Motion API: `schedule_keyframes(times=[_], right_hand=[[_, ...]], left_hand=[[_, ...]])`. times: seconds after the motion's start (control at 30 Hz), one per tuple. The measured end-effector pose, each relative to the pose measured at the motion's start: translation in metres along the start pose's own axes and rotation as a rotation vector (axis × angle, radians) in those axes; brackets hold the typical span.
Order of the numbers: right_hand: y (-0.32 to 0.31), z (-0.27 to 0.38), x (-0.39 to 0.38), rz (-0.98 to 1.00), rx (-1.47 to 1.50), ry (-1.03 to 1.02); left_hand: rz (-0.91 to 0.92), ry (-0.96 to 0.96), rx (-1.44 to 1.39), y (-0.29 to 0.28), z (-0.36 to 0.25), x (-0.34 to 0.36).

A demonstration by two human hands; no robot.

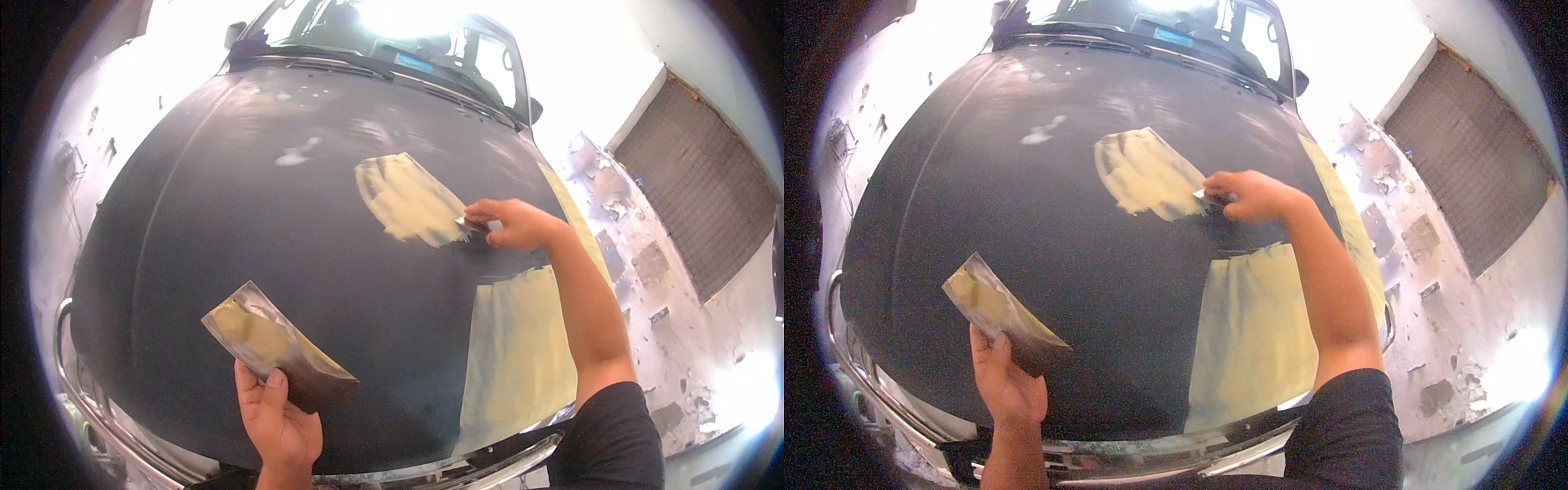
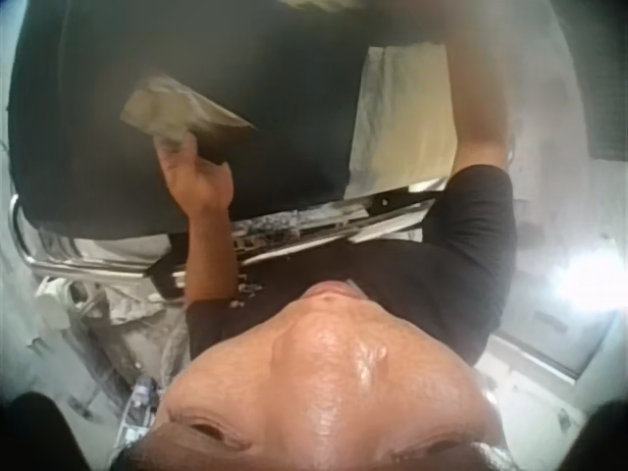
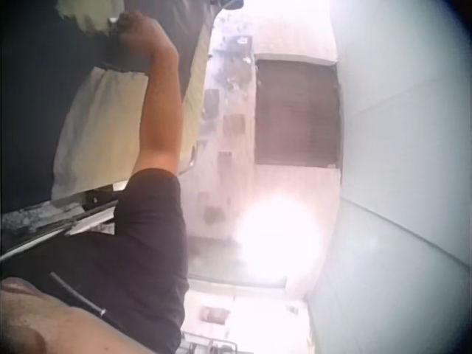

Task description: The person applies a yellowish body filler to the hood of a dark-colored vehicle using a metal spreader and a smaller scraper. They spread the filler across multiple areas of the hood, occasionally transferring material between tools and smoothing the surface.

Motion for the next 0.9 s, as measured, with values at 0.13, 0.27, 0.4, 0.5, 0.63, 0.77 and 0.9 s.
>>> schedule_keyframes(times=[0.13, 0.27, 0.4, 0.5, 0.63, 0.77, 0.9], right_hand=[[0.013, -0.001, -0.03, -0.024, -0.059, 0.015], [-0.01, 0.028, -0.033, 0.078, 0.003, 0.072], [-0.029, 0.047, 0.033, -0.154, 0.009, 0.072], [-0.028, 0.058, 0.103, -0.194, -0.032, 0.069], [-0.018, 0.098, 0.144, -0.171, -0.042, 0.081], [-0.007, 0.13, 0.139, -0.081, -0.068, 0.008], [0.0, 0.135, 0.097, 0.088, -0.049, -0.118]], left_hand=[[0.012, 0.017, 0.026, -0.004, 0.002, 0.0], [0.001, 0.011, -0.007, 0.0, -0.003, 0.0], [0.024, 0.003, -0.022, 0.002, -0.004, 0.001], [0.021, -0.005, 0.005, 0.0, -0.002, 0.001], [0.007, -0.032, -0.01, -0.004, 0.001, -0.001], [0.011, -0.023, -0.062, -0.002, 0.002, -0.002], [0.003, 0.014, 0.044, -0.002, -0.001, -0.002]])
Point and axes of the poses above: each hand's wrist, its own x-axis towards the middle knuckle, its own y-axis out of the palm, z = x × y, the point moved 2 cm from there along x, towards the middle knuckle, and after that the axes turned 11 degrees about y, right-handed, at the moved point
